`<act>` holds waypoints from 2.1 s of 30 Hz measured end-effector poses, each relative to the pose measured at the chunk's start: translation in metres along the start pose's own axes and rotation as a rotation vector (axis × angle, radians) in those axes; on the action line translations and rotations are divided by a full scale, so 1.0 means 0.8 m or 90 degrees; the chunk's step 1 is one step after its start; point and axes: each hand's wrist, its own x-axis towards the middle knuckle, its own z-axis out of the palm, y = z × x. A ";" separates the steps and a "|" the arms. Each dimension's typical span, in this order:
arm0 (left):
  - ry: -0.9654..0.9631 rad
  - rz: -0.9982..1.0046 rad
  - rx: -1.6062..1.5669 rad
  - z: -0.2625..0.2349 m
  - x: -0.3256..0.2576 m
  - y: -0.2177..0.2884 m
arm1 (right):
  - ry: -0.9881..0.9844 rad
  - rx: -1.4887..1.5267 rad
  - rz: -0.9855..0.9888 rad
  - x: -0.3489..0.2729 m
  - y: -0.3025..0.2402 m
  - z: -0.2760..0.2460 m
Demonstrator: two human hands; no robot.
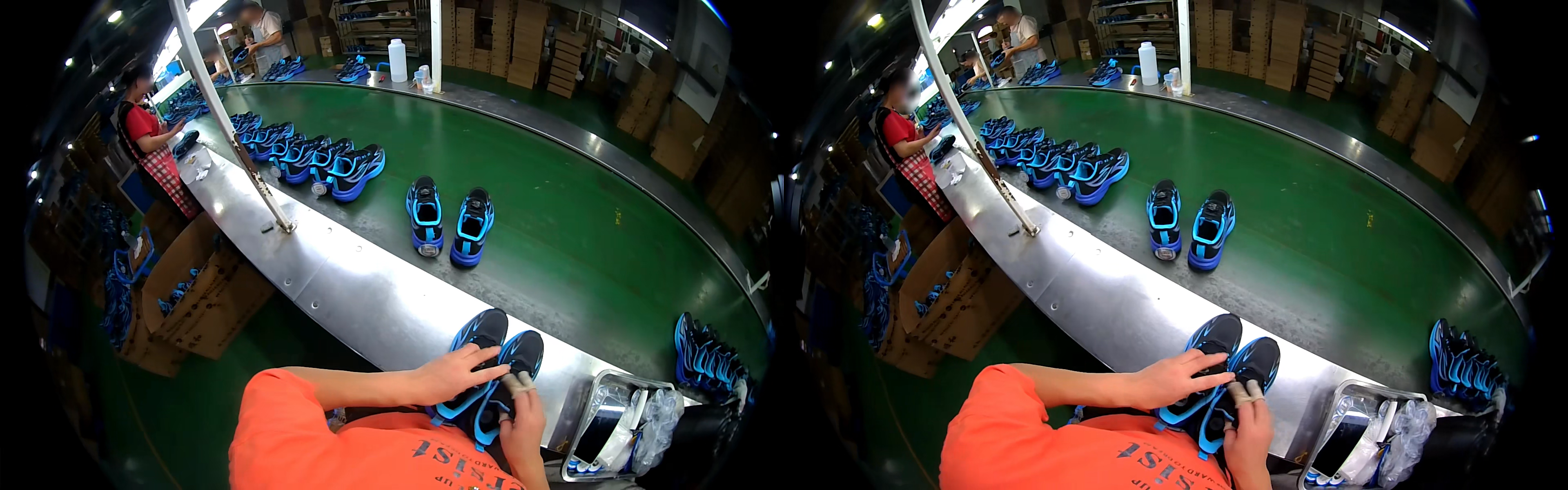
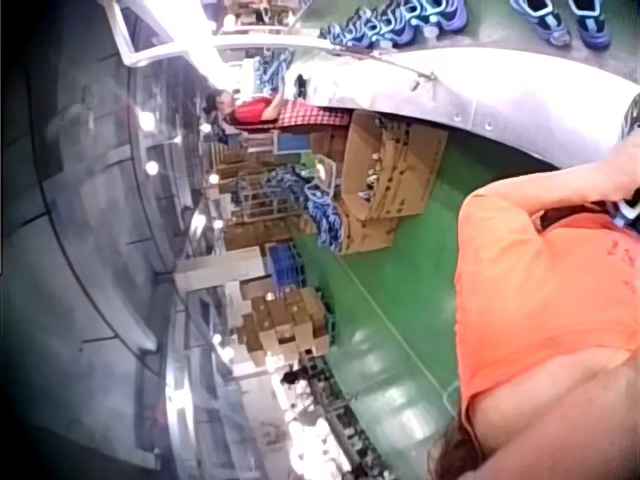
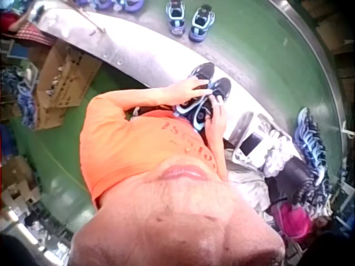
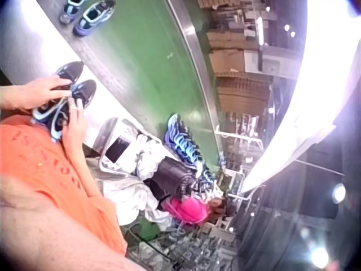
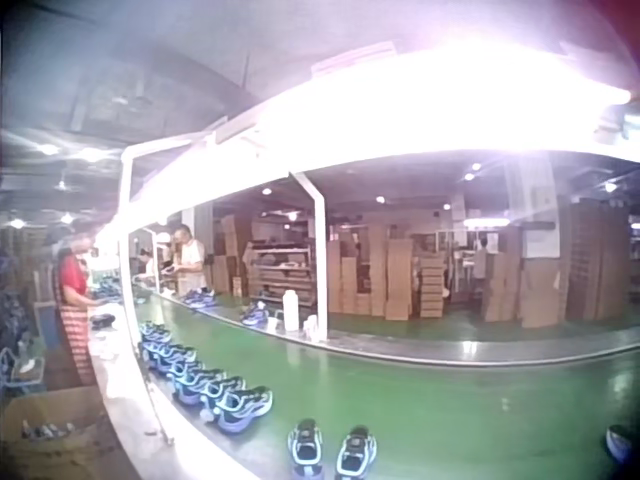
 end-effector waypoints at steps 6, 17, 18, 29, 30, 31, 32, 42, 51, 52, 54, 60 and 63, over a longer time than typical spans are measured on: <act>0.042 0.051 -0.058 0.008 0.002 -0.008 | -0.003 0.028 -0.022 -0.004 0.020 -0.005; -0.091 0.110 0.196 0.024 0.018 0.024 | -0.039 -0.045 -0.107 -0.032 0.032 -0.005; -0.089 0.111 0.198 0.025 0.019 0.021 | -0.037 -0.046 -0.109 -0.028 0.033 -0.007; 0.088 0.037 0.034 0.021 0.018 0.027 | -0.076 -0.047 0.002 -0.042 0.014 -0.011; 0.088 0.039 0.034 0.020 0.020 0.030 | -0.074 -0.047 0.003 -0.040 0.016 -0.012; 0.088 0.032 0.060 0.020 0.021 0.036 | -0.093 -0.026 0.006 -0.038 0.020 -0.015; 0.088 0.025 0.087 0.020 0.021 0.040 | -0.111 -0.006 0.009 -0.036 0.021 -0.018; -0.016 -0.040 -0.103 0.012 0.058 0.014 | -0.146 0.011 -0.024 0.013 0.035 -0.082; -0.038 -0.071 -0.209 0.030 0.053 0.007 | -0.179 0.153 0.028 0.017 0.046 -0.102; -0.030 -0.084 -0.224 0.024 0.059 0.012 | -0.178 0.155 0.031 0.014 0.051 -0.095; -0.024 -0.098 -0.243 0.023 0.064 0.021 | -0.102 0.083 0.062 0.007 0.063 -0.076; -0.127 -0.061 -0.272 0.010 0.059 0.005 | -0.295 0.122 0.064 0.017 0.051 -0.111; -0.043 -0.119 -0.183 0.014 0.061 0.014 | -0.145 0.062 0.050 0.025 0.059 -0.076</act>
